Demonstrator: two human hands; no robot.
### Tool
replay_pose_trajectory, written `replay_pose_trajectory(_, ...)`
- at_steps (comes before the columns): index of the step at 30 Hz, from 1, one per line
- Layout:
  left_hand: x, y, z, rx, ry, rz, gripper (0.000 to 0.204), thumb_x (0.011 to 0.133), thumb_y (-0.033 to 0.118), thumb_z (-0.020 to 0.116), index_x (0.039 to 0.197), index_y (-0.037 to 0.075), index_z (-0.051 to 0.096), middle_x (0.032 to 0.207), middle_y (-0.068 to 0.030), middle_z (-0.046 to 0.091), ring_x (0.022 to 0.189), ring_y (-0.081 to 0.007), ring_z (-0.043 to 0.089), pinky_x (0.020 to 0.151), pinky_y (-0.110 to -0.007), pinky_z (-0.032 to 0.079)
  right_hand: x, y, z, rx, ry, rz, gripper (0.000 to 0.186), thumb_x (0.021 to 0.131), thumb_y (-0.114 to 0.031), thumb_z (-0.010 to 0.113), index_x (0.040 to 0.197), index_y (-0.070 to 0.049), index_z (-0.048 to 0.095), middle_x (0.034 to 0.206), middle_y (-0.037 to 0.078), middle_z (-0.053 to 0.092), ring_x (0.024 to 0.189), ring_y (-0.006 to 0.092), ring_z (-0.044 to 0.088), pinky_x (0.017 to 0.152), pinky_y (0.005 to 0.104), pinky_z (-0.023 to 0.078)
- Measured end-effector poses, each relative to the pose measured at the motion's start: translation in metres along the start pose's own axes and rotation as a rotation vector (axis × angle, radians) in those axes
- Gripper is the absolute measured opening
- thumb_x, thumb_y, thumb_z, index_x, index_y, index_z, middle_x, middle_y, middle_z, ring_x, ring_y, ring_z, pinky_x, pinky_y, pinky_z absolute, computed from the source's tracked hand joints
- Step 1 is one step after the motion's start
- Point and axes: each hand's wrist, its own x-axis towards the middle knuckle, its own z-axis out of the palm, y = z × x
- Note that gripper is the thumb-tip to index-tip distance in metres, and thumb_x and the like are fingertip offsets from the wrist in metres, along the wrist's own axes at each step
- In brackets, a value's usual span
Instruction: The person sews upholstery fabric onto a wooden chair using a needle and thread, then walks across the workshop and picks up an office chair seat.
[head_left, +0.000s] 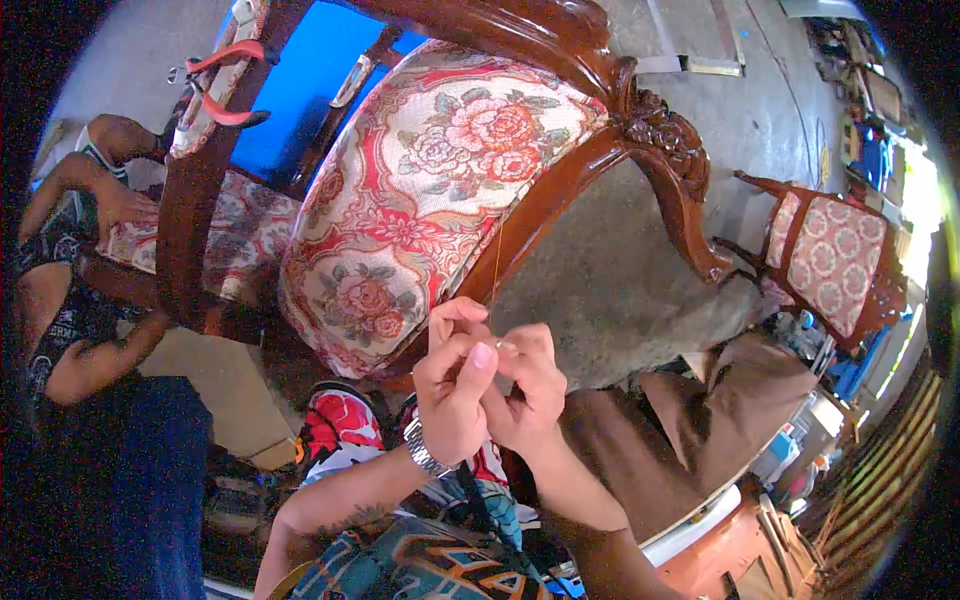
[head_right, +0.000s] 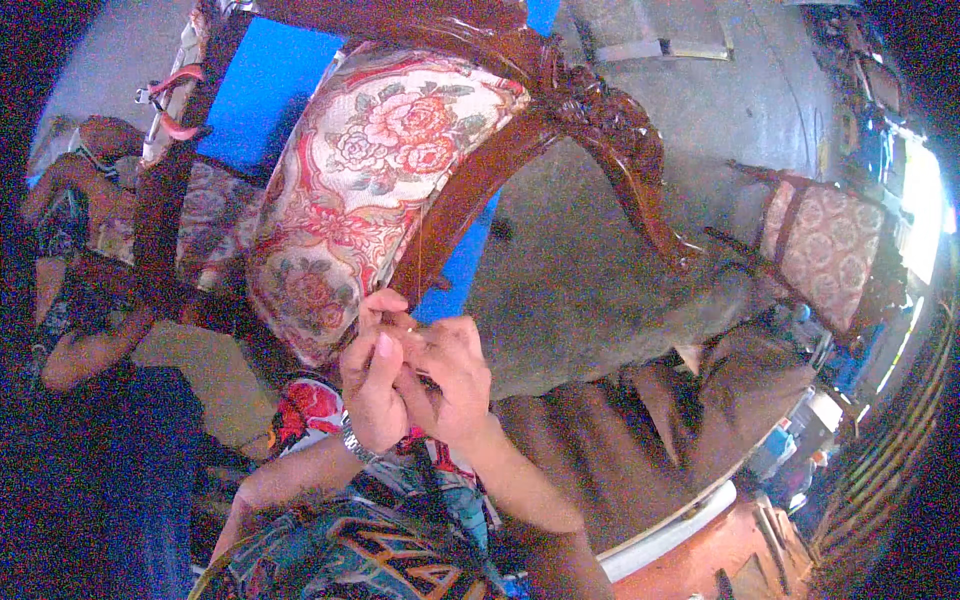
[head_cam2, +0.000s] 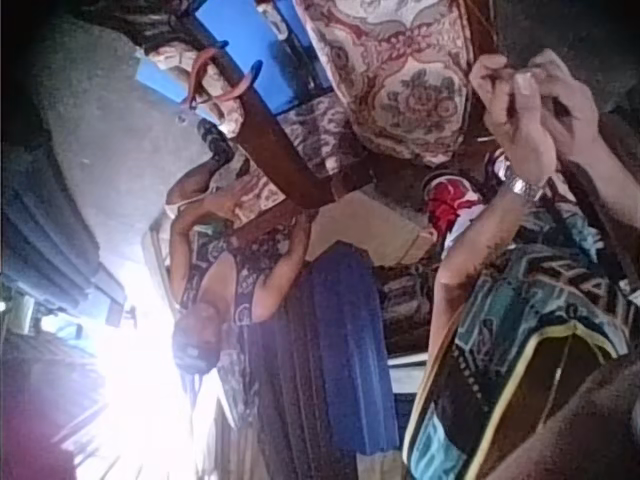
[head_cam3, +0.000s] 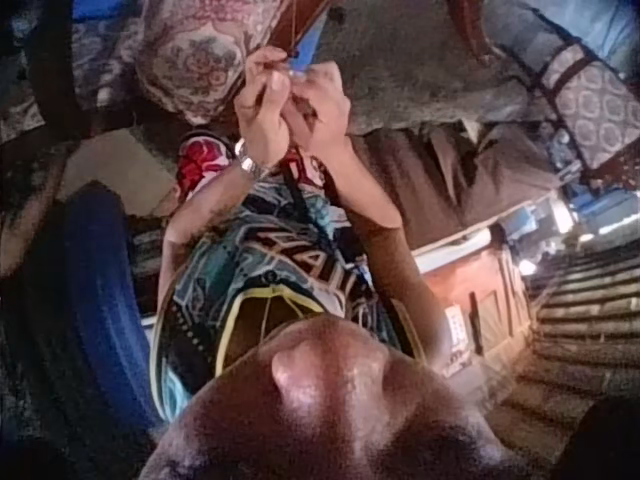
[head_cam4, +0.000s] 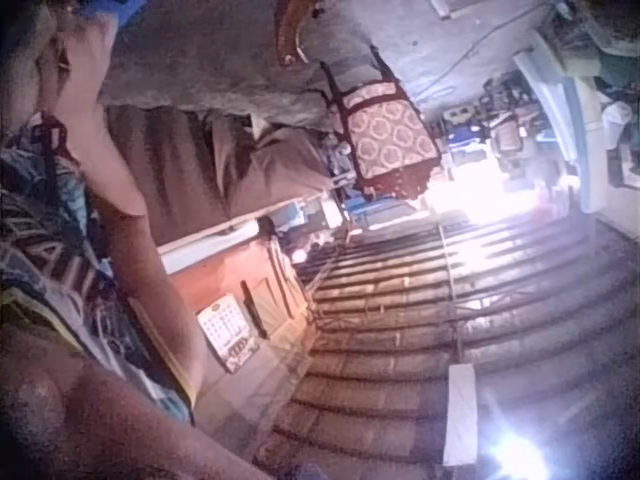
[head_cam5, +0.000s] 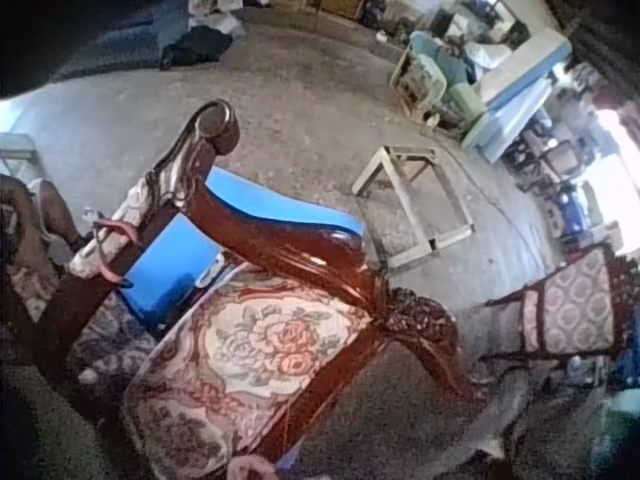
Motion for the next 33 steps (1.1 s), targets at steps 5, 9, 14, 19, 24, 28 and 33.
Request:
replay_pose_trajectory(5, 0.009, 0.005, -0.003, 0.148, -0.069, 0.009, 0.042, 0.094, 0.037, 0.038, 0.110, 0.000, 0.053, 0.104, -0.0084, 0.051, 0.090, -0.0128, 0.050, 0.081, -0.027, 0.040, 0.013, -0.006, 0.002, 0.108, -0.058, 0.166, 0.019, 0.073, -0.004, 0.065, 0.090, -0.004, 0.056, 0.093, 0.016, 0.059, 0.086, 0.0324, 0.054, 0.076, 0.0401, 0.043)
replay_pose_trajectory(9, 0.019, 0.012, -0.001, 0.121, -0.177, 0.106, 0.039, 0.095, 0.029, 0.037, 0.106, -0.002, 0.060, 0.122, -0.0155, 0.046, 0.104, -0.0210, 0.050, 0.092, -0.035, 0.038, 0.019, -0.010, -0.002, 0.700, 0.079, 0.458, 0.011, 0.089, -0.012, 0.051, 0.093, -0.004, 0.046, 0.087, 0.007, 0.054, 0.082, 0.0137, 0.048, 0.076, 0.0286, 0.040)
replay_pose_trajectory(14, 0.046, 0.036, -0.025, 0.701, -0.212, 0.577, 0.026, 0.075, 0.007, 0.064, 0.101, 0.007, 0.064, 0.103, -0.0148, 0.055, 0.096, -0.0254, 0.053, 0.082, -0.035, 0.042, 0.027, -0.003, -0.005, 0.753, 0.097, 0.394, 0.012, 0.091, -0.016, 0.049, 0.090, -0.005, 0.045, 0.080, -0.001, 0.049, 0.071, 0.0068, 0.042, 0.065, 0.0233, 0.037)
replay_pose_trajectory(19, 0.103, 0.036, -0.041, 1.100, -0.152, 0.863, 0.029, 0.070, 0.010, 0.069, 0.097, 0.018, 0.067, 0.104, -0.0044, 0.055, 0.096, -0.0248, 0.051, 0.086, -0.038, 0.037, 0.046, 0.016, -0.002, 0.218, 0.065, 0.390, 0.006, 0.089, -0.009, 0.048, 0.090, -0.004, 0.050, 0.076, 0.007, 0.053, 0.070, 0.0140, 0.051, 0.062, 0.0289, 0.042)
replay_pose_trajectory(24, 0.119, 0.032, -0.050, 1.347, -0.248, 1.037, 0.033, 0.068, 0.017, 0.069, 0.099, 0.027, 0.068, 0.112, 0.0011, 0.053, 0.106, -0.0235, 0.046, 0.090, -0.038, 0.034, 0.060, 0.028, 0.007, -0.064, -0.009, 0.198, 0.007, 0.083, -0.005, 0.053, 0.089, -0.002, 0.054, 0.081, 0.016, 0.056, 0.072, 0.0343, 0.053, 0.064, 0.0386, 0.043)
replay_pose_trajectory(28, 0.117, 0.032, -0.055, 1.389, -0.270, 1.048, 0.035, 0.067, 0.020, 0.067, 0.101, 0.029, 0.067, 0.117, 0.0024, 0.052, 0.109, -0.0245, 0.044, 0.092, -0.040, 0.032, 0.065, 0.034, 0.008, -0.214, -0.102, 0.019, 0.010, 0.078, -0.002, 0.055, 0.088, -0.002, 0.055, 0.081, 0.015, 0.056, 0.072, 0.0345, 0.051, 0.063, 0.0412, 0.041)
replay_pose_trajectory(33, 0.119, 0.030, -0.055, 1.400, -0.275, 1.048, 0.037, 0.067, 0.019, 0.067, 0.102, 0.031, 0.067, 0.117, 0.0026, 0.052, 0.110, -0.0249, 0.043, 0.092, -0.040, 0.031, 0.069, 0.037, 0.009, -0.167, -0.069, 0.029, 0.010, 0.078, -0.001, 0.056, 0.088, -0.002, 0.055, 0.081, 0.015, 0.056, 0.074, 0.0345, 0.051, 0.065, 0.0412, 0.042)
